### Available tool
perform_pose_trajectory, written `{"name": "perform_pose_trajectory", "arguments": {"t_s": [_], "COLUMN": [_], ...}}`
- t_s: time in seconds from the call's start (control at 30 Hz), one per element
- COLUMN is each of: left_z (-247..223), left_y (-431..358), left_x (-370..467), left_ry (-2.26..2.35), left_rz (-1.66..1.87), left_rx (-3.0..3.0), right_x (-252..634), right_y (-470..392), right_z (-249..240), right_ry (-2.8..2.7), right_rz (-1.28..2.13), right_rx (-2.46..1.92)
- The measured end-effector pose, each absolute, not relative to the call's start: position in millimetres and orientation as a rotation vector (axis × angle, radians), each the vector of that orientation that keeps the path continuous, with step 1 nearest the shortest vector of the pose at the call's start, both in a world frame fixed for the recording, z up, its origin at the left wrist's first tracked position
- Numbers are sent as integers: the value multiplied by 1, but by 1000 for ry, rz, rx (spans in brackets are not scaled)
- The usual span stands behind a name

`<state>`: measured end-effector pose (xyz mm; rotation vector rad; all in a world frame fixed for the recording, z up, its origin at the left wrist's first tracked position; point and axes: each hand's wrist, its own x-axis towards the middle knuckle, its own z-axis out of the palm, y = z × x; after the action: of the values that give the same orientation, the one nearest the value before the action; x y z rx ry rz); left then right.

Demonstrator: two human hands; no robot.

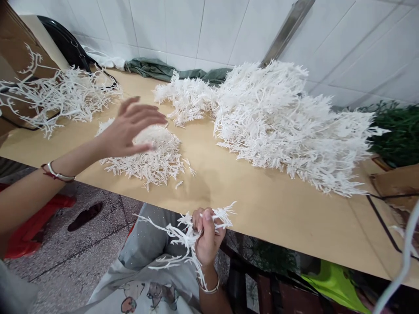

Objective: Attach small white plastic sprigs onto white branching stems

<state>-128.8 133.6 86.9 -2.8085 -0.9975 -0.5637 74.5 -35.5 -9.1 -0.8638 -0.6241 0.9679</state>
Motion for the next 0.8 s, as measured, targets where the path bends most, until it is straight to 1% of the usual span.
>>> {"name": "perform_pose_trajectory", "arguments": {"t_s": [0.07, 0.1, 0.2, 0.37, 0.43, 0.6, 0.8], "left_z": [86, 81, 58, 27, 23, 17, 8], "left_y": [118, 111, 100, 106, 106, 98, 97], "left_x": [-110, -101, -78, -54, -46, -36, -42], "left_ry": [-750, -635, -439, -422, -453, -722, -851], "left_rz": [-248, -148, 33, -93, -130, -121, -129], "left_rx": [-2970, -3023, -3002, -2767, -2720, -2647, -2760], "right_x": [73, 72, 68, 63, 65, 70, 73], "right_y": [-38, -39, -42, -47, -48, -51, -54], "right_z": [-7, -6, -5, -7, -8, -9, -8], "right_ry": [-643, -657, -679, -731, -747, -753, -736], "right_rz": [961, 953, 877, 792, 786, 800, 801], "right_rx": [-851, -847, -840, -867, -874, -871, -847]}}
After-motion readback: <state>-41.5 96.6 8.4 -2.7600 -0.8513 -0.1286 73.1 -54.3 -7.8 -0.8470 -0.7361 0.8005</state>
